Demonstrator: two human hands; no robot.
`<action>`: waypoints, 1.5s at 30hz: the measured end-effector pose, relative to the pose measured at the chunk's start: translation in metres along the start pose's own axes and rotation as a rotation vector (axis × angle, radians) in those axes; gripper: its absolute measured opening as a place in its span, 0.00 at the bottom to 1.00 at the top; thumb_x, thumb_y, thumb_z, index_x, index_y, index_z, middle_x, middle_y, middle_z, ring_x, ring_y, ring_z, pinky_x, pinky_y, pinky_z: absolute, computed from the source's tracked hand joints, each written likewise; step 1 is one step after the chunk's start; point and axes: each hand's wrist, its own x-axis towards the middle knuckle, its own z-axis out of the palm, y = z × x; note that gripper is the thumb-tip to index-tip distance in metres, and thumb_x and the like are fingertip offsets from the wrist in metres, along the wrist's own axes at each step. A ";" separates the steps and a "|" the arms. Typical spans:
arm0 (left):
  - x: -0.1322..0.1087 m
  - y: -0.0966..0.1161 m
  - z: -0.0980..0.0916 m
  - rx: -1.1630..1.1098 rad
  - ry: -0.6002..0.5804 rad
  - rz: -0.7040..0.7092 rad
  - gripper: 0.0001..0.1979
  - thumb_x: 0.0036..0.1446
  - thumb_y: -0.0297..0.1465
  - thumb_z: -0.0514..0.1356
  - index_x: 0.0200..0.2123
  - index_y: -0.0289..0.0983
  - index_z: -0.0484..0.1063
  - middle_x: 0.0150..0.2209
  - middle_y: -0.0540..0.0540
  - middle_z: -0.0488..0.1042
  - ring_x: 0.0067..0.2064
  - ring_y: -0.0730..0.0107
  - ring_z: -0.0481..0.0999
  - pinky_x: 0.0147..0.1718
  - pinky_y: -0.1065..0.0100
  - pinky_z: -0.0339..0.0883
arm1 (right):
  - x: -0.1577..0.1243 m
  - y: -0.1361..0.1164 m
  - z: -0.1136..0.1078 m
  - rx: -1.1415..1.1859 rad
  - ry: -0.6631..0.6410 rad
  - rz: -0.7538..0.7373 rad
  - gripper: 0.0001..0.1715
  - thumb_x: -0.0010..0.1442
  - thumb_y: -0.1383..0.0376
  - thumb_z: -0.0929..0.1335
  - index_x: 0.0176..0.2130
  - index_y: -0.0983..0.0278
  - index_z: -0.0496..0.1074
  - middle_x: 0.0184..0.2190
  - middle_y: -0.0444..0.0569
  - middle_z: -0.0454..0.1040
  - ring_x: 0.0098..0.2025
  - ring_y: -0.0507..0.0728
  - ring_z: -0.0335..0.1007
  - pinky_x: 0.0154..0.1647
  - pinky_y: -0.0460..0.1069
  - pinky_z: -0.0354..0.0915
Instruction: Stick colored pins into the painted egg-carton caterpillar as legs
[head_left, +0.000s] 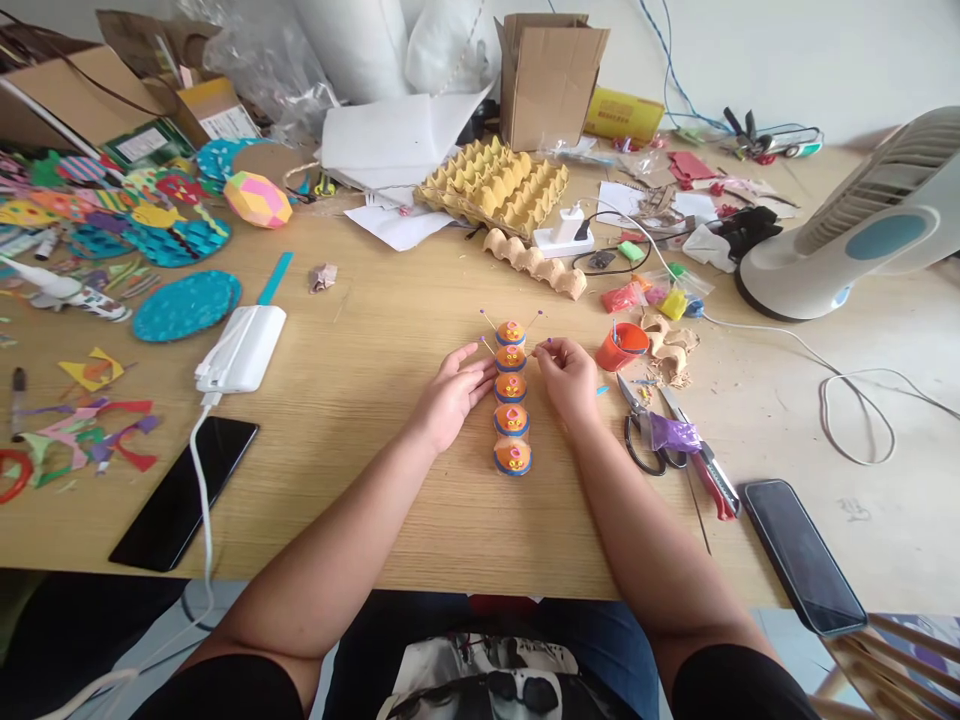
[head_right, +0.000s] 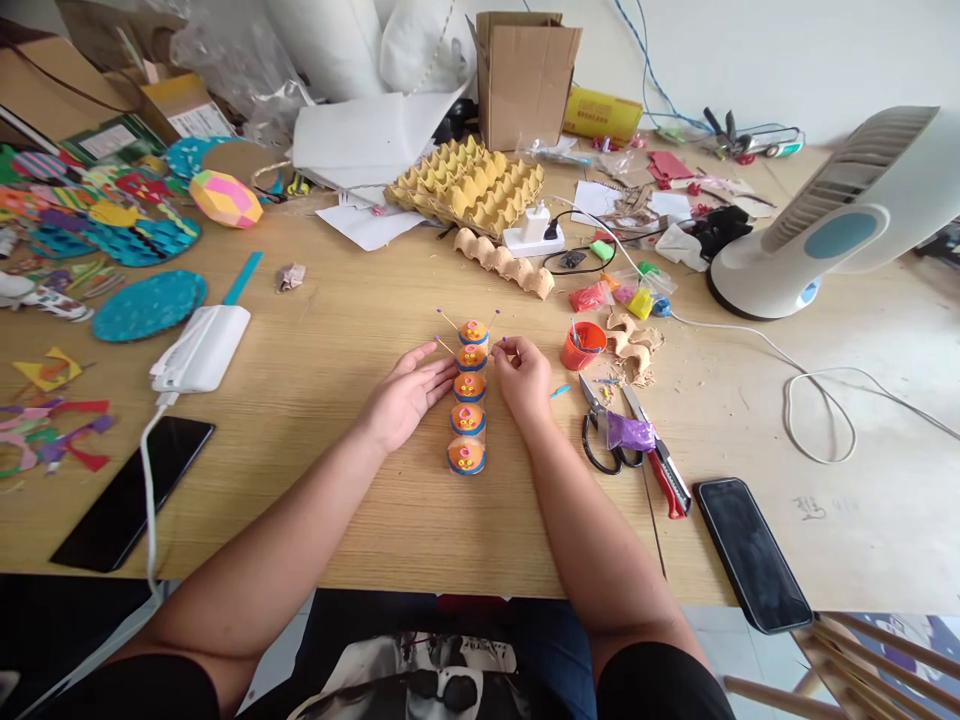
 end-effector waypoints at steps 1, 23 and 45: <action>0.000 0.000 0.000 0.002 -0.002 0.000 0.28 0.56 0.25 0.60 0.60 0.38 0.59 0.53 0.38 0.78 0.55 0.64 0.78 0.65 0.54 0.60 | 0.000 0.000 0.000 -0.006 -0.003 0.003 0.11 0.56 0.57 0.68 0.33 0.63 0.74 0.27 0.46 0.73 0.24 0.52 0.55 0.27 0.48 0.55; 0.001 -0.002 0.000 0.014 -0.014 -0.005 0.29 0.55 0.26 0.61 0.60 0.39 0.59 0.53 0.39 0.78 0.56 0.64 0.77 0.65 0.54 0.59 | -0.001 -0.002 0.001 -0.051 -0.012 0.000 0.11 0.56 0.56 0.67 0.33 0.62 0.73 0.23 0.43 0.67 0.24 0.52 0.54 0.28 0.49 0.55; -0.002 -0.001 0.004 0.002 0.004 -0.009 0.29 0.55 0.23 0.60 0.60 0.36 0.60 0.54 0.37 0.77 0.56 0.63 0.77 0.66 0.54 0.59 | -0.001 0.002 0.000 -0.080 -0.020 -0.031 0.11 0.57 0.59 0.68 0.33 0.64 0.75 0.23 0.43 0.69 0.24 0.51 0.56 0.29 0.48 0.57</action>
